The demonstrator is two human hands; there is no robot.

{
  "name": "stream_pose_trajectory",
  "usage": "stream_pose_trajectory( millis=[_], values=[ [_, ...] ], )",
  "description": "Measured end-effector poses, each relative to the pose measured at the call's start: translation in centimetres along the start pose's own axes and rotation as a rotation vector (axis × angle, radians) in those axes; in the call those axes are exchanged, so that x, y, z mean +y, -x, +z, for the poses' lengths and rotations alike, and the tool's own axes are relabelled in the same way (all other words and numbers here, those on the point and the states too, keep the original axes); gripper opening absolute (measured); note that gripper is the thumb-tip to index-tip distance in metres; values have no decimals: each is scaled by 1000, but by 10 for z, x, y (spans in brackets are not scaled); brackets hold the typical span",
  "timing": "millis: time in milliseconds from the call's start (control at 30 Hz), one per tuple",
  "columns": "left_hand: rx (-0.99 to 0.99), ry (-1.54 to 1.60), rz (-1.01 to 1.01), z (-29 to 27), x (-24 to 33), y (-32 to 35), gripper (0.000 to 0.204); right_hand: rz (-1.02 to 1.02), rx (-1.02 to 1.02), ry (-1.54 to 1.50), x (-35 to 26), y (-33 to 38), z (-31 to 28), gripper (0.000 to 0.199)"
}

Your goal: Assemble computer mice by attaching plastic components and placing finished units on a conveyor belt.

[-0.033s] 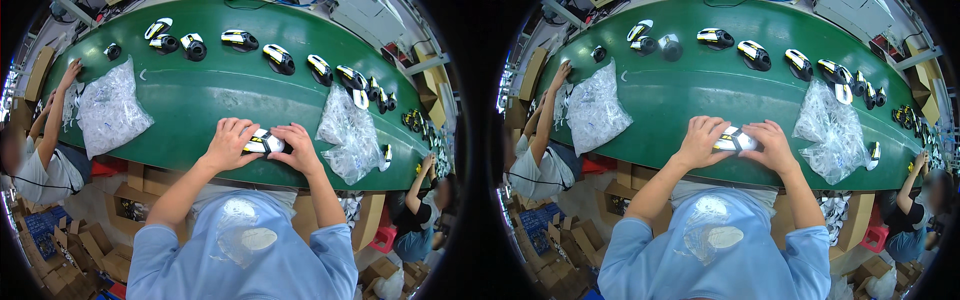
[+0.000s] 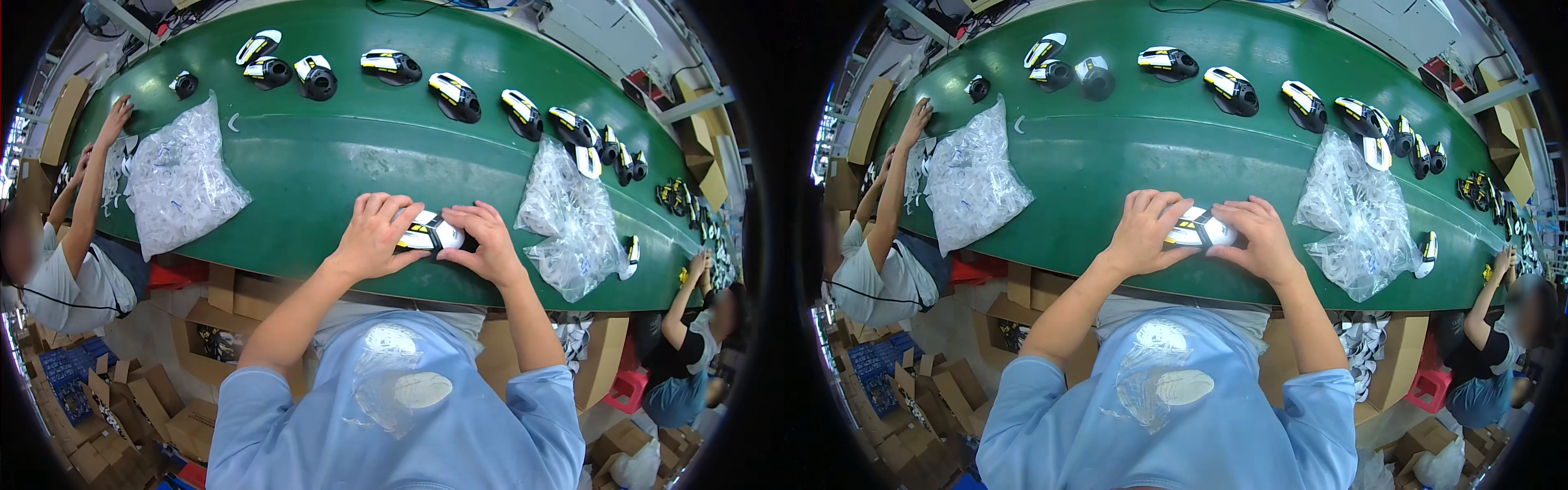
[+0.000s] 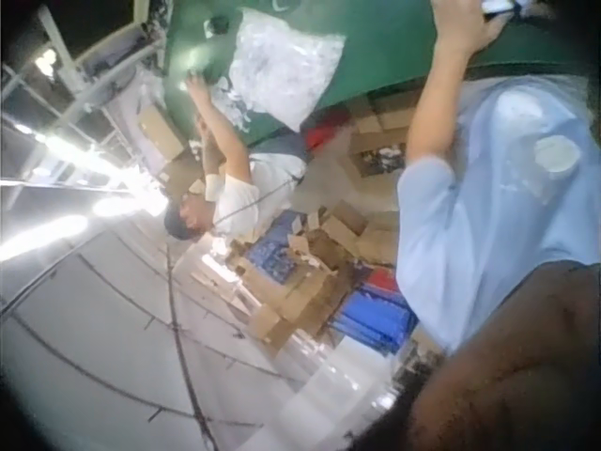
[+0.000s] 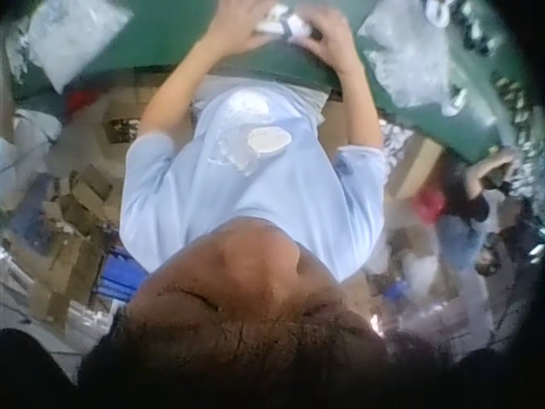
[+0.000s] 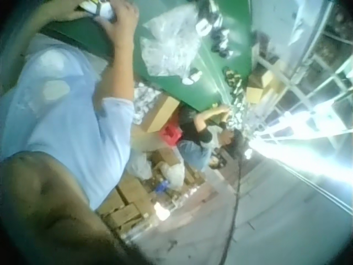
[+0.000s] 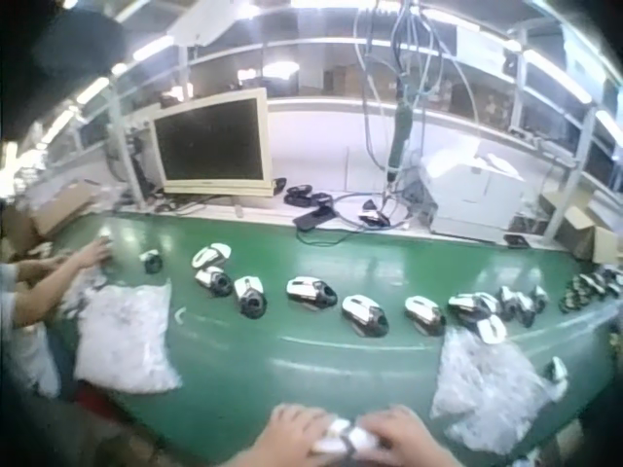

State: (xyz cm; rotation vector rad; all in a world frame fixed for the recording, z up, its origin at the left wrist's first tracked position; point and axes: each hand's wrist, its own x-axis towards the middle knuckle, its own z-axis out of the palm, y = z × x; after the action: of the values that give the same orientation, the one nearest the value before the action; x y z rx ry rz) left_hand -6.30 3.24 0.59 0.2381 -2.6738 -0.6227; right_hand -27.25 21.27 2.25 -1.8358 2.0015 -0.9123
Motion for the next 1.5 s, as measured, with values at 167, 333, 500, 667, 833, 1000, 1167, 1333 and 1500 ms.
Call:
stream_pose_trajectory(
  millis=[167,333,500,667,833,1000,1167,1333,1500],
  values=[
    [10,7,10,2,-1,1,74,-33,44,49,-2,1,0,62],
    [19,6,7,2,-1,1,74,-33,142,16,-6,1,10,61],
    [21,16,19,0,0,0,73,-74,73,112,-7,-1,0,58],
    [23,9,8,2,0,1,73,-76,87,74,-2,0,-2,56],
    [16,16,11,-2,0,0,73,-35,88,78,-7,1,-4,53],
    [-2,3,5,-2,-1,2,72,-71,77,144,-14,-7,-7,49],
    [10,39,15,-1,1,0,72,-66,132,98,-3,-1,-2,43],
    [22,42,13,-3,0,1,70,-95,72,60,-11,-14,-6,43],
    [8,47,2,-1,1,1,70,-11,163,66,-13,6,0,47]
  ],
)
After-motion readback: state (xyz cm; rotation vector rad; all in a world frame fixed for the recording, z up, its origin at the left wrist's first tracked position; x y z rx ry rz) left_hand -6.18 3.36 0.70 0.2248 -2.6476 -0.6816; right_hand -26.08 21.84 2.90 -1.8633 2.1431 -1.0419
